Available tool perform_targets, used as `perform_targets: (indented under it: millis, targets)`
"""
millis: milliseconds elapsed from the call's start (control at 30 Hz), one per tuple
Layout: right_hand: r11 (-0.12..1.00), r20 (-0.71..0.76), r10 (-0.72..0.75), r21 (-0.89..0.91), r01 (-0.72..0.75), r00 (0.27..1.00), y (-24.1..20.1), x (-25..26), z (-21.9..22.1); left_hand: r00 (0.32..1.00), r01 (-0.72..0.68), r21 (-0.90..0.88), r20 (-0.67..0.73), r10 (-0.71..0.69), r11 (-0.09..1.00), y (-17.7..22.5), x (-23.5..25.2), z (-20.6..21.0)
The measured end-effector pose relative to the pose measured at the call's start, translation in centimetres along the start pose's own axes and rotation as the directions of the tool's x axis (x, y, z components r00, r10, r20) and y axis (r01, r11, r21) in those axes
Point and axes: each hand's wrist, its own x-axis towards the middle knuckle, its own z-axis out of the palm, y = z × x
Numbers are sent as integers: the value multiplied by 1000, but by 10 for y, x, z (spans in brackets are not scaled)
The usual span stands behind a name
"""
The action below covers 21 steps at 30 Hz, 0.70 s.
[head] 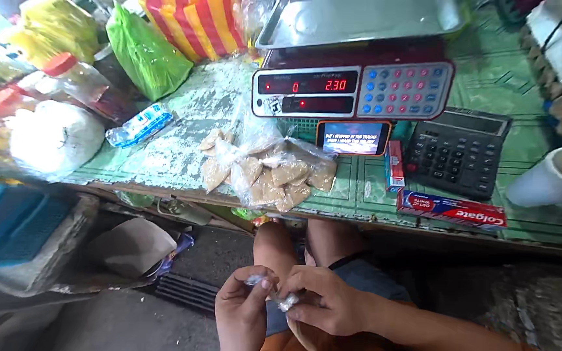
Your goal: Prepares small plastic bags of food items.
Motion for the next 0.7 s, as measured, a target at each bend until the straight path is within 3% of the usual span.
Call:
perform_targets:
  millis: [67, 167, 333, 467, 700]
  targets:
    - [1000, -42, 11, -14, -11, 999, -5, -4, -12, 986, -146, 147, 97, 133, 978, -6, 12, 10]
    - [998, -62, 66, 24, -65, 996, -12, -10, -24, 969, -214, 144, 160, 190, 966, -15, 25, 22]
    - [976, -53, 147, 171, -136, 988, -5, -10, -16, 987, -64, 137, 157, 42, 988, -21, 33, 15]
    - [954, 7, 198, 226, -194, 980, 6, 0, -1, 994, 103, 104, 24, -107, 989, -18, 32, 0]
    - [899, 182, 227, 337, -278, 957, 5, 24, 3, 997, 74, 34, -33, -73, 997, -13, 22, -20]
